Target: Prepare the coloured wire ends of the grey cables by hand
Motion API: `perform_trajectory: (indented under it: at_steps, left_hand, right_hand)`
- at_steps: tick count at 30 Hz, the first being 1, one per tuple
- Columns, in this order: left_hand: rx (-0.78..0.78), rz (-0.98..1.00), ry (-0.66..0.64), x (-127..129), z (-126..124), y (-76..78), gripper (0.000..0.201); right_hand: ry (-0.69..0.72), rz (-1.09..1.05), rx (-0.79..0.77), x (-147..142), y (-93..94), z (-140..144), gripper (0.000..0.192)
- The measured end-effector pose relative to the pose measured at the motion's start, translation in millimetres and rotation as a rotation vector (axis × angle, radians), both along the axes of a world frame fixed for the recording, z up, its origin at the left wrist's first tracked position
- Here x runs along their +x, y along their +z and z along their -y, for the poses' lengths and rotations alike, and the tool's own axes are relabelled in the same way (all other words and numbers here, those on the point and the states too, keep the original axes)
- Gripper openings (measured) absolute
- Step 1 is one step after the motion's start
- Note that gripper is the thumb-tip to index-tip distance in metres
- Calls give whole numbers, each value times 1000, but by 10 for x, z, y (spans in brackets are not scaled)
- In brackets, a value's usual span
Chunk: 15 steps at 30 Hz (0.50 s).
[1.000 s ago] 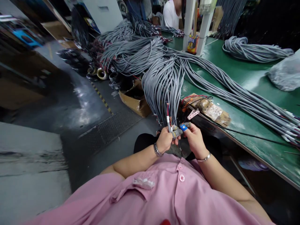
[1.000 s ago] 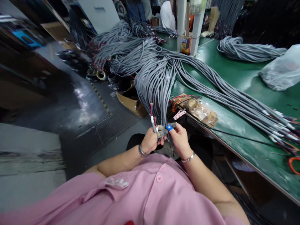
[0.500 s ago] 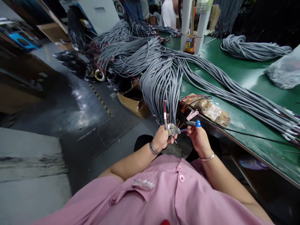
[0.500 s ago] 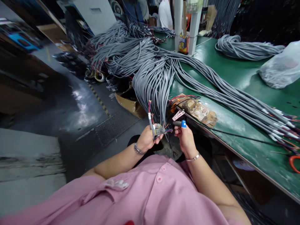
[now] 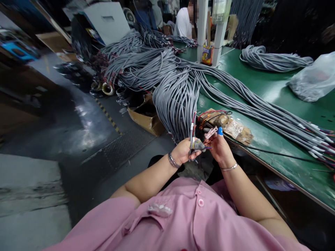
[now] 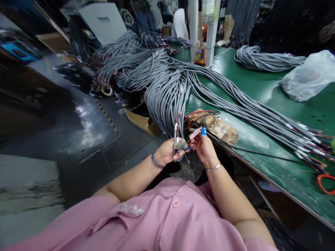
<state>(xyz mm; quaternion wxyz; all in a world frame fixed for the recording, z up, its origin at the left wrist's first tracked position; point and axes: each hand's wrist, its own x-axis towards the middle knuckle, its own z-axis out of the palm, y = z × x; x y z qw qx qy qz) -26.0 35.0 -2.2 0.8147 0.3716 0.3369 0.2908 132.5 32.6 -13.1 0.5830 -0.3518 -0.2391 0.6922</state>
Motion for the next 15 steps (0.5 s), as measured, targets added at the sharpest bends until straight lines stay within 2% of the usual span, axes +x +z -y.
perform_trajectory:
  at_steps: [6, 15]
  left_hand:
    - [-21, 21, -26, -6, -26, -29, 24]
    - [-35, -14, -32, 28, -18, -35, 19]
  right_hand:
    - [-129, -38, -55, -66, 84, 16, 34]
    - [-165, -12, -27, -80, 81, 7, 32]
